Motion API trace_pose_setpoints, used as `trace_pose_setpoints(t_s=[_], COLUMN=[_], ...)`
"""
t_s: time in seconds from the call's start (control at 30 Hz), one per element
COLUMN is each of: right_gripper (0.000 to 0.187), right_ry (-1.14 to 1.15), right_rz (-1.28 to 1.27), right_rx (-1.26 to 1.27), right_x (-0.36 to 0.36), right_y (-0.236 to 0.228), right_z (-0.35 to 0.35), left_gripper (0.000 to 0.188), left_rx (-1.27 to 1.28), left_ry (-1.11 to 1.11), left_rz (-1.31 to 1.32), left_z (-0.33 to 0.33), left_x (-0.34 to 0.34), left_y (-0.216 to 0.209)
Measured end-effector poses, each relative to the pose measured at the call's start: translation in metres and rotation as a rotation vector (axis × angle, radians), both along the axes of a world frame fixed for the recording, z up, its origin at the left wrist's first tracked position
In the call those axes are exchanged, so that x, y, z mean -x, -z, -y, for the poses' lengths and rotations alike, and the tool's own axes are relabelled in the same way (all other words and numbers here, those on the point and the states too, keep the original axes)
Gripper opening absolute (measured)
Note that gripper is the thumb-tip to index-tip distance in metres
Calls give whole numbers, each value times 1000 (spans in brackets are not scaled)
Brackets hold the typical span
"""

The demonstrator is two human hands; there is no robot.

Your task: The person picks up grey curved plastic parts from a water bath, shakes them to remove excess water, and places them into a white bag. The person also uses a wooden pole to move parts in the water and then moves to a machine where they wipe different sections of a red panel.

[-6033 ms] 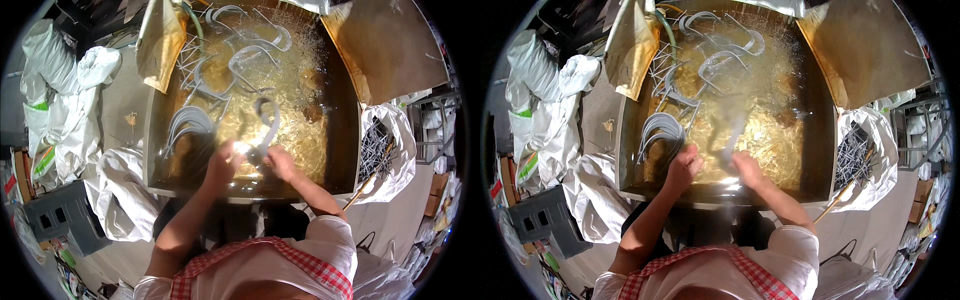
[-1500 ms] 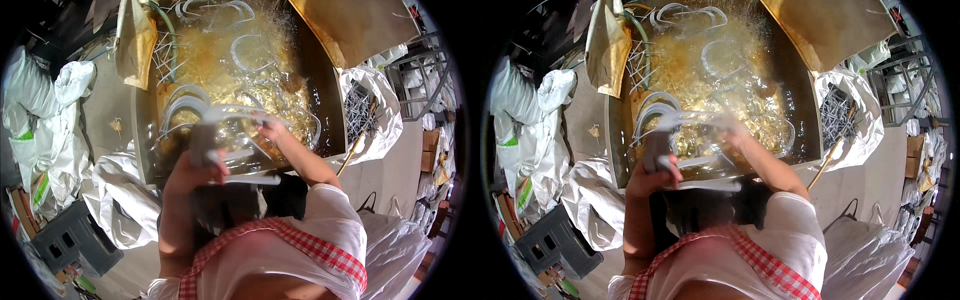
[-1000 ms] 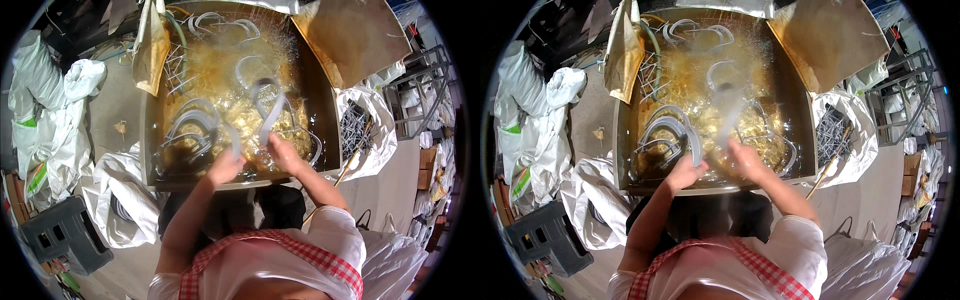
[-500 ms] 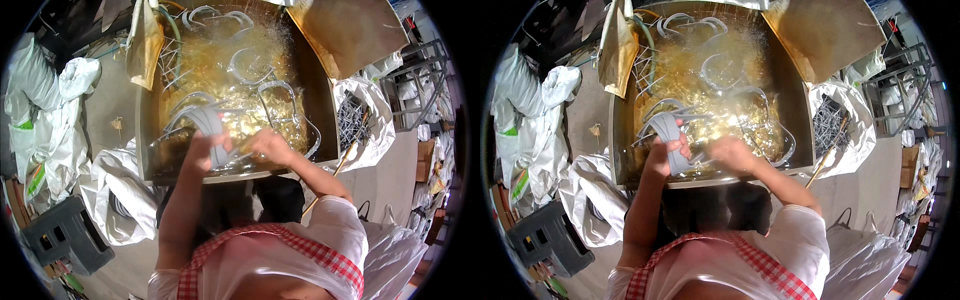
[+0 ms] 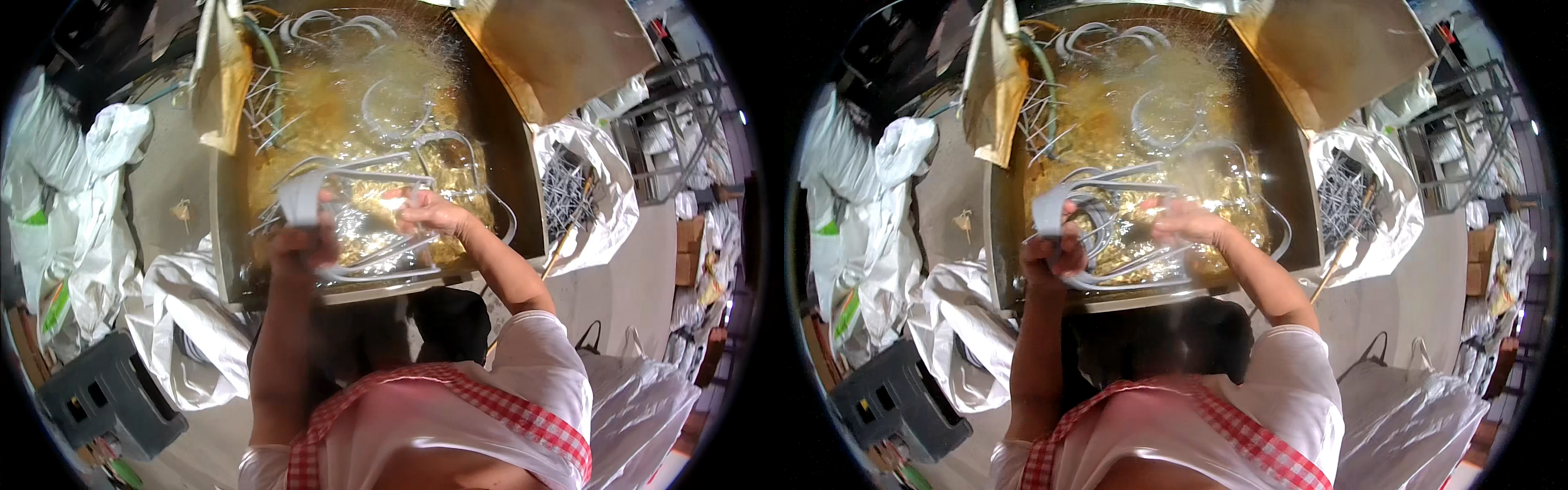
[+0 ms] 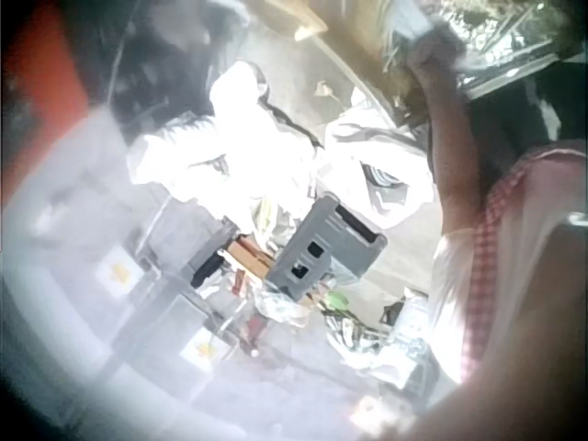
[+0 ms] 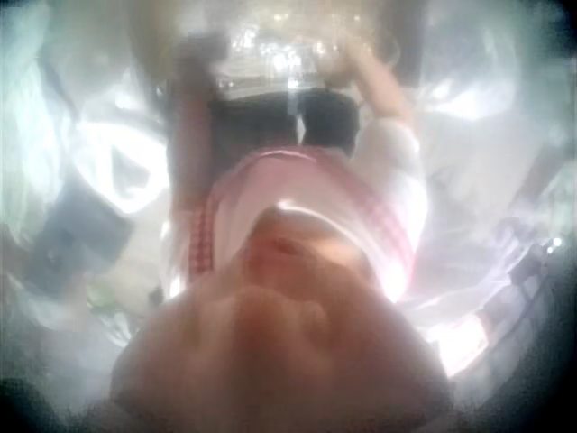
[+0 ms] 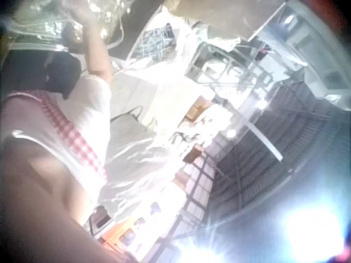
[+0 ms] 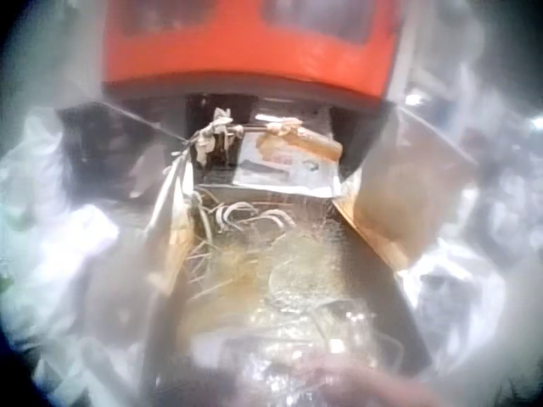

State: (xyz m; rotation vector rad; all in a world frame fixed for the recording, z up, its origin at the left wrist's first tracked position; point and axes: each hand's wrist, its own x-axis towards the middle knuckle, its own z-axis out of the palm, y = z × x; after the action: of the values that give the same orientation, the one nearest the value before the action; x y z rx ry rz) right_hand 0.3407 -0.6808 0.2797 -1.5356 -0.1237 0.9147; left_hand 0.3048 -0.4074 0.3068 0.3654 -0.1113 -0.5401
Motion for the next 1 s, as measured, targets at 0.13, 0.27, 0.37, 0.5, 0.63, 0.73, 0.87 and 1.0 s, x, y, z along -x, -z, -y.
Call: trace_pose_setpoints(t_s=[0.13,0.27,0.37,0.5,0.63,0.73,0.87,1.0], right_gripper=[23,18,48,95,102,64,31,38], right_ry=[-573,-143,317,314,-124,-198,-91,36], right_rz=[587,568,395,1109,1310,1255,404,590], right_rx=[1297,1564,1710,1634,904,504,355,258], right_x=[1,5,5,38,15,-13,-19,-29], right_y=[19,11,-49,-85,-70,-51,-33,32], right_z=[39,109,160,188,40,-32,-42,11], left_gripper=[55,55,54,49,56,62,59,65], left_rx=[-464,-664,-798,-819,-658,-278,-214,-1048], left_ry=[142,235,267,370,492,573,496,-216], left_rz=[34,124,153,340,488,418,356,706], left_z=[17,31,29,59,61,52,32,2], left_x=[6,17,25,29,28,45,38,20], left_y=[-26,-27,-29,-15,-14,-12,-16,-36])
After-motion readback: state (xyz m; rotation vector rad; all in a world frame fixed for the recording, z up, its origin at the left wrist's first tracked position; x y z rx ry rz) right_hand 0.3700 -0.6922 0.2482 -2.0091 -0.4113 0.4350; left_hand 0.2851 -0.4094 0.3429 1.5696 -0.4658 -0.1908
